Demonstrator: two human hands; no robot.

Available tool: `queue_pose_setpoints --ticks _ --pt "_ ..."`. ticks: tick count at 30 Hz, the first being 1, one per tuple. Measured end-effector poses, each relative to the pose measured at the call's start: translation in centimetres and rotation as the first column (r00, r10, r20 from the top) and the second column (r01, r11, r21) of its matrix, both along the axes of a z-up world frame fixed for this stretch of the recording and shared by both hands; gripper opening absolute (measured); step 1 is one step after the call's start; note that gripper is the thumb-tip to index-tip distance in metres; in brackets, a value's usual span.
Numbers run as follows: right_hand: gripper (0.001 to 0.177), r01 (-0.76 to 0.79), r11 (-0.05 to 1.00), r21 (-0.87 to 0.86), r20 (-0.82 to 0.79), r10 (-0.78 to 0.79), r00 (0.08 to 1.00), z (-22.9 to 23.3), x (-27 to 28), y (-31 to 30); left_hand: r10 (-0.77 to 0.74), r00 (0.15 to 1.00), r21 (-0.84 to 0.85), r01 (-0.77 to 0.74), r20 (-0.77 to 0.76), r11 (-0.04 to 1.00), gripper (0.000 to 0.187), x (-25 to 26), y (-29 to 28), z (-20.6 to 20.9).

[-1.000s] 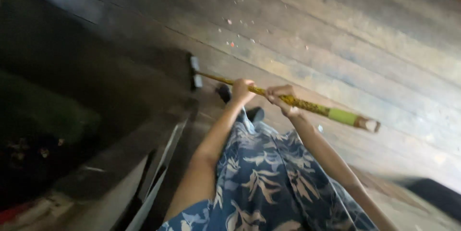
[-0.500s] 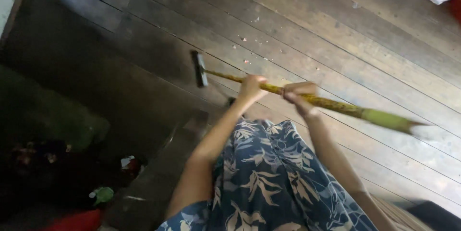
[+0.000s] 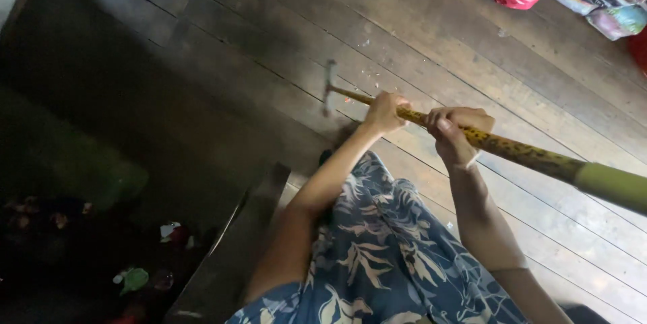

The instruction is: The person sweeps a wooden floor with a broom, moving from a dark hallway into a cluttered room. They navigate around various bags and items while pushing the broom across the floorboards to gather debris.

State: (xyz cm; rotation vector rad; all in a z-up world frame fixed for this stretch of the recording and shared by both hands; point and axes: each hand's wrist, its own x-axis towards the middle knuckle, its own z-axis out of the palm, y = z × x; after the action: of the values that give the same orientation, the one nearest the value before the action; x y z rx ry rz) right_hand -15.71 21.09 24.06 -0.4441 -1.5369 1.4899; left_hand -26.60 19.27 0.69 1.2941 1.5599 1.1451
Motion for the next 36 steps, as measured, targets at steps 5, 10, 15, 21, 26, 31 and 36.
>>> queue_pose_setpoints --ticks 5,10,15,21,26,31,36 --pt "0.041 0.001 0.978 -0.208 -0.091 -0.020 0.996 -8.4 -1.2 2.1 -0.079 0.938 -0.057 0.063 -0.338 0.996 0.013 -6.6 2.6 -2.5" --pt "0.041 0.015 0.993 -0.119 0.130 0.001 0.992 -8.7 -2.3 4.9 -0.043 0.916 -0.061 0.020 -0.399 0.998 0.012 -5.3 6.1 -8.8" --pt "0.039 0.069 0.998 -0.011 0.300 -0.063 0.952 -3.3 -1.4 8.4 -0.196 0.981 -0.282 0.185 -0.010 0.941 0.009 -2.1 9.7 -1.3" --pt "0.031 0.116 0.987 -0.112 0.023 -0.114 0.993 0.2 -5.5 10.3 -0.185 0.972 -0.241 0.146 -0.148 0.959 0.006 -8.1 10.9 3.5" --pt "0.032 0.030 0.975 -0.219 0.061 -0.017 0.998 -11.1 -10.3 11.6 0.014 0.963 -0.202 -0.071 -0.268 0.977 0.012 -17.2 10.9 -4.2" --pt "0.036 -0.001 0.999 -0.044 0.384 0.018 0.923 -9.3 -13.4 11.3 -0.097 0.950 -0.268 0.015 -0.297 0.963 0.011 -17.8 12.1 -7.3" --pt "0.025 0.086 0.964 0.251 0.328 -0.169 0.929 -5.8 -16.0 13.5 -0.245 0.969 -0.239 0.241 0.016 0.941 0.026 -16.3 14.6 -1.8"
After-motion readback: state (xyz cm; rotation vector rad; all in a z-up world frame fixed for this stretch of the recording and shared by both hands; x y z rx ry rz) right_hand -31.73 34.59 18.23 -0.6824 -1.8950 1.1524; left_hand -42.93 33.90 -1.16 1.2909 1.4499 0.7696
